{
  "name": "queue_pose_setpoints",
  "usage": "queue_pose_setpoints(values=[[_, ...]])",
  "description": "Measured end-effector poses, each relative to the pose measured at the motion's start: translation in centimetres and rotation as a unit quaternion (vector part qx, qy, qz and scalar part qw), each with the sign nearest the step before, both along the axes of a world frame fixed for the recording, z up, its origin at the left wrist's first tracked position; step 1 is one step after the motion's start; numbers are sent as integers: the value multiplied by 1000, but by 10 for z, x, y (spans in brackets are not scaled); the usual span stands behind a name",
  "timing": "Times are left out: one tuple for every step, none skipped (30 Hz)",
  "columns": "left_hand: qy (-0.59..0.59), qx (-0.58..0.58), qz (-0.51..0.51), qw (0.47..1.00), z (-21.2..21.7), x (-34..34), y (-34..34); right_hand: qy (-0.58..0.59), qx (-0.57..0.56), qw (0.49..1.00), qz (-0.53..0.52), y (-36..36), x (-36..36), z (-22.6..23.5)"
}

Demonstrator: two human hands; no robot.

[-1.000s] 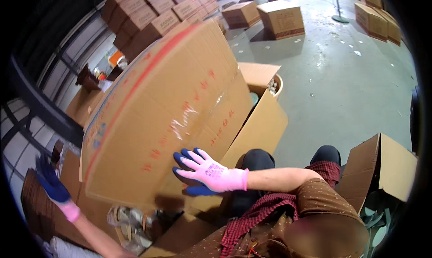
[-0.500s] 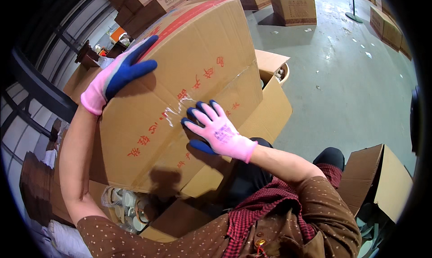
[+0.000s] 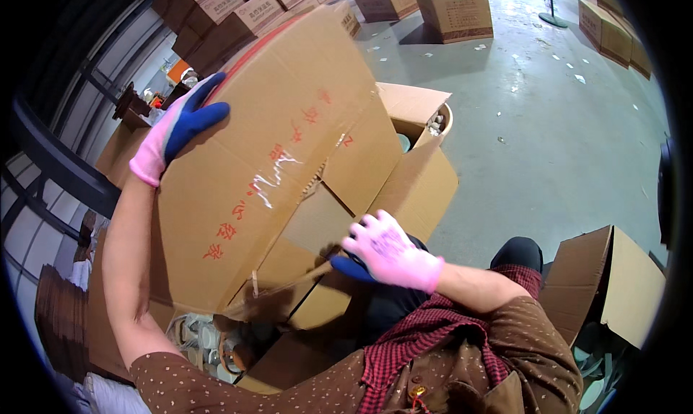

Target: The person assembles insulated containers by placing metal liners inside plastic outer shells, screwing on bases, and wrapping them in plastic bags. They handle several containers, moving finished ones into a larger box and flattening cardboard separators.

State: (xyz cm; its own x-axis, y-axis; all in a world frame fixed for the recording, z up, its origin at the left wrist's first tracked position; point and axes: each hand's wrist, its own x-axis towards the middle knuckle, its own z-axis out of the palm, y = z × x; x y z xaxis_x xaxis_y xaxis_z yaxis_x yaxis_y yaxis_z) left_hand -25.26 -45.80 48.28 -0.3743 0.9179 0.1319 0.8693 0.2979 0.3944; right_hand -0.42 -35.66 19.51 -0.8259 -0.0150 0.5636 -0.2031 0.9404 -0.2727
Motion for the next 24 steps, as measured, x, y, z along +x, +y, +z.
queue_pose_setpoints(values=[[38,6,-3,999,-1,1,2,-26,-10,1000,4,2,15,3],[76,10,-2,997,-1,3,0,-52,-22,998,11,2,24,4],[79,4,-13,997,-1,2,5,-55,-23,998,12,4,25,-1],[81,-2,-23,996,-1,1,11,-16,0,1000,14,6,22,-8],[60,-12,1,998,0,16,21,25,16,1000,10,9,21,-15],[67,-10,5,998,4,15,18,32,18,999,14,9,22,-20],[62,-10,1,998,6,10,16,-6,12,1000,28,6,29,-28],[56,-8,-3,998,7,3,13,-45,7,998,42,6,37,-39],[87,13,-26,996,5,-7,9,-93,7,993,73,7,48,-68],[103,39,-48,993,-1,-20,3,-296,-24,945,139,0,49,-80],[140,22,-31,989,-1,-11,3,-227,-56,957,174,-7,45,-66],[177,1,-18,984,0,4,7,-155,-92,962,205,-17,35,-46],[158,3,-31,987,-3,5,13,-104,-211,952,195,-21,11,-38],[133,4,-40,990,-10,5,17,-126,-364,903,193,-22,-18,-27],[156,7,-47,987,-11,17,27,-122,-512,832,175,-17,-45,-16],[153,6,-50,987,-16,19,32,-173,-671,702,165,-12,-71,-1],[165,17,-56,985,-15,22,39,-169,-770,550,277,-4,-97,-7],[178,27,-61,982,-15,22,46,-159,-832,372,380,4,-117,-16],[173,38,-68,982,-18,12,39,-113,-836,351,407,-8,-115,-14],[196,27,-62,978,-12,11,35,-62,-835,334,433,-19,-105,-7],[184,25,-33,982,-9,14,27,-12,-823,332,461,-31,-73,27],[167,29,-12,985,-8,20,27,-11,-827,330,455,-25,-51,36],[186,41,-4,982,-11,11,22,28,-780,456,428,-22,-25,57],[185,50,-6,981,-8,9,21,67,-720,569,391,-20,-12,73]])
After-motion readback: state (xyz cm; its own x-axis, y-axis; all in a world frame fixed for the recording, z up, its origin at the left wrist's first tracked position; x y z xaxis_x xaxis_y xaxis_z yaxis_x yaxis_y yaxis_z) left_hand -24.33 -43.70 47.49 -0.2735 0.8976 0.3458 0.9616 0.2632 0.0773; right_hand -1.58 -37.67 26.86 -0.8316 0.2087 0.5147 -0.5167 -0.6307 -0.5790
